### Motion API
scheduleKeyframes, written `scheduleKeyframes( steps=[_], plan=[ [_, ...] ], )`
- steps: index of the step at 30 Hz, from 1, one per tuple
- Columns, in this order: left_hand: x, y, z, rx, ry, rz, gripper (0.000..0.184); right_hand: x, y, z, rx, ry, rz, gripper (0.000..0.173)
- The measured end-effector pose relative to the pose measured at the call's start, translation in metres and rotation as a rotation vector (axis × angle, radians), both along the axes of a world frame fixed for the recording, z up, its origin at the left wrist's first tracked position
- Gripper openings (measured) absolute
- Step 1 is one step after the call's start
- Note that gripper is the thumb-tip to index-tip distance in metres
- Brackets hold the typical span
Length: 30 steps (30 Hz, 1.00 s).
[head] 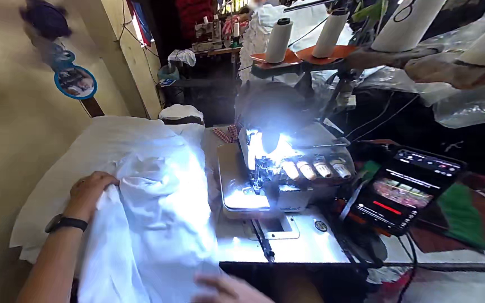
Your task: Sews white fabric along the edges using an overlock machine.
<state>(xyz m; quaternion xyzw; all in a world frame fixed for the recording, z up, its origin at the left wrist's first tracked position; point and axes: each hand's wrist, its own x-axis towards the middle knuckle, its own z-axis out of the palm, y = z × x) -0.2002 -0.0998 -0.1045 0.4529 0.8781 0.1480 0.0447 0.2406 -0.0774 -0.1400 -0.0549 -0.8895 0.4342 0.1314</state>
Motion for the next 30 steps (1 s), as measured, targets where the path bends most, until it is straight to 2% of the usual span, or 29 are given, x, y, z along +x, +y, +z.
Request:
scheduleKeyframes(
  steps=[1,3,4,5,6,7,9,10,11,12,13,15,16,19,21,22,23,24,27,30],
  plan=[
    [0.003,-0.004,-0.002,-0.105,0.049,-0.058,0.032,-0.016,0.012,-0.029,0.065,-0.083,-0.088,0.055],
    [0.016,-0.006,0.014,-0.365,0.106,-0.09,0.056,-0.034,0.025,-0.071,0.201,-0.198,-0.165,0.055],
    [0.029,-0.004,0.026,-0.495,0.124,-0.086,0.06,-0.038,0.026,-0.085,0.293,-0.194,-0.196,0.055],
    [0.044,-0.002,0.035,-0.538,0.147,-0.084,0.057,-0.041,0.025,-0.093,0.366,-0.176,-0.225,0.055],
    [0.062,0.0,0.038,-0.465,0.187,-0.105,0.049,-0.042,0.023,-0.096,0.399,-0.17,-0.241,0.055],
    [0.079,0.005,0.032,-0.3,0.236,-0.164,0.041,-0.042,0.021,-0.096,0.4,-0.177,-0.248,0.055],
    [0.117,0.029,0.001,0.015,0.319,-0.318,0.031,-0.043,0.019,-0.098,0.416,-0.162,-0.268,0.055],
    [0.142,0.043,-0.016,0.052,0.314,-0.361,0.038,-0.043,0.019,-0.1,0.439,-0.145,-0.278,0.055],
    [0.169,0.056,-0.031,0.002,0.294,-0.368,0.05,-0.043,0.019,-0.101,0.449,-0.14,-0.275,0.055],
    [0.193,0.066,-0.043,-0.106,0.254,-0.363,0.062,-0.042,0.02,-0.102,0.452,-0.132,-0.27,0.055],
    [0.209,0.075,-0.054,-0.198,0.225,-0.369,0.064,-0.04,0.021,-0.102,0.432,-0.122,-0.266,0.055],
    [0.222,0.083,-0.068,-0.258,0.188,-0.396,0.044,-0.035,0.026,-0.099,0.297,-0.081,-0.275,0.048],
    [0.223,0.082,-0.072,-0.186,0.164,-0.417,0.034,-0.033,0.029,-0.097,0.189,-0.034,-0.323,0.044],
    [0.217,0.07,-0.07,0.277,-0.001,-0.524,0.02,-0.028,0.047,-0.086,-0.131,0.001,-0.587,0.051],
    [0.213,0.06,-0.051,0.432,-0.319,-0.629,0.018,-0.027,0.06,-0.073,-0.444,-0.027,-0.59,0.059],
    [0.214,0.056,-0.041,0.481,-0.482,-0.688,0.017,-0.029,0.064,-0.066,-0.6,0.019,-0.54,0.051],
    [0.216,0.054,-0.033,0.523,-0.603,-0.739,0.016,-0.032,0.067,-0.059,-0.742,0.102,-0.481,0.036],
    [0.218,0.052,-0.027,0.545,-0.674,-0.765,0.017,-0.036,0.067,-0.05,-0.854,0.201,-0.437,0.024],
    [0.223,0.048,-0.018,0.447,-0.723,-0.657,0.023,-0.038,0.068,-0.023,-0.953,0.434,-0.474,0.014],
    [0.225,0.048,-0.015,0.294,-0.871,-0.571,0.02,-0.033,0.07,-0.012,-0.856,0.475,-0.544,0.015]
  ],
)
